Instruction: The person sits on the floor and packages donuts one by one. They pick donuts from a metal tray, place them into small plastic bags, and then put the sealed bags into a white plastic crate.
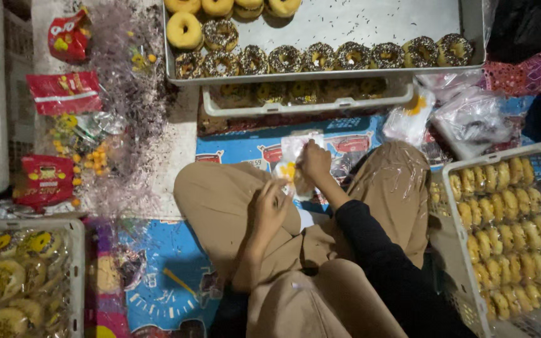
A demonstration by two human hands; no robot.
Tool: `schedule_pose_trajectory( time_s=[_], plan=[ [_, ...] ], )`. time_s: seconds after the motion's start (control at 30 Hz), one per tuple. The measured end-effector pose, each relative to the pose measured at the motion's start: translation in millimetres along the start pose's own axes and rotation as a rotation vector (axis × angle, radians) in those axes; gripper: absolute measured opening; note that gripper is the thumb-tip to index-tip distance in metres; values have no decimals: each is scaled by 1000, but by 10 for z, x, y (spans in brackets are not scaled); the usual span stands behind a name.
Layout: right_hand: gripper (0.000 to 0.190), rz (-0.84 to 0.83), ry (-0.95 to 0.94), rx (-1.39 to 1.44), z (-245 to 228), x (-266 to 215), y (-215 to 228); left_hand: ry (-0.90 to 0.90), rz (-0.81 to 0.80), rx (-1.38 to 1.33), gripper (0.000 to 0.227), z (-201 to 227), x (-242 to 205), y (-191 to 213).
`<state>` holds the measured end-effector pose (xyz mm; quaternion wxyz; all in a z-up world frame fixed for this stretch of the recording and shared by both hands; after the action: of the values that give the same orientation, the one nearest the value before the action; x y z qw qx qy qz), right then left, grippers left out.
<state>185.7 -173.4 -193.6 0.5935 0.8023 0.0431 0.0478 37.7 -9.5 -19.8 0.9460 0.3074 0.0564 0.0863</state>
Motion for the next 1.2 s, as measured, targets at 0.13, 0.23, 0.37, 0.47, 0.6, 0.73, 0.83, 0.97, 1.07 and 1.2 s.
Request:
schedule_pose_trajectory(
  time_s=[0.13,0.23,0.37,0.47,0.6,0.73,0.83,0.97,1.07,1.2],
  plan=[
    [27,172,176,-43,-83,62,200,-91,114,145,51,-434,551,-845],
    [10,-109,214,12,-61,174,288,-43,164,406,76,-655,591,-1203],
    [11,-35,660,-121,-160,61,686,151,210,153,86,-619,551,-1013],
    [22,4,857,-222,-269,-338,1190,440,-60,-234,60,-289,677,-840],
    [31,83,625,-241,-330,-439,1937,-308,56,-265,34,615,566,-570],
    [66,289,455,140,-473,-373,2322,-557,257,-325,30,902,461,-334],
    [75,-246,643,462,-824,-150,2268,-52,220,-1632,87,480,906,-192],
    [62,-592,477,715,-861,995,2413,461,619,-1995,21,-501,1361,90],
    [81,42,623,161,-438,2058,2667,410,669,-2061,16,-1029,1251,281],
    [110,-166,795,-222,-289,2553,2384,631,675,-2114,20,-1200,1044,303]
  ],
)
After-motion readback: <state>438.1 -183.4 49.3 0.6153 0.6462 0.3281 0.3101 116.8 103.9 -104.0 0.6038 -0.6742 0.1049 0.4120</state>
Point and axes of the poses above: each hand's wrist, its own x-axis towards the middle knuckle, its own y-axis out of the back of the hand, z = x × y, the point moved 3 cm from there along x, towards the middle knuckle, and after that the axes turned 7 degrees about z, right-handed, at the moved point
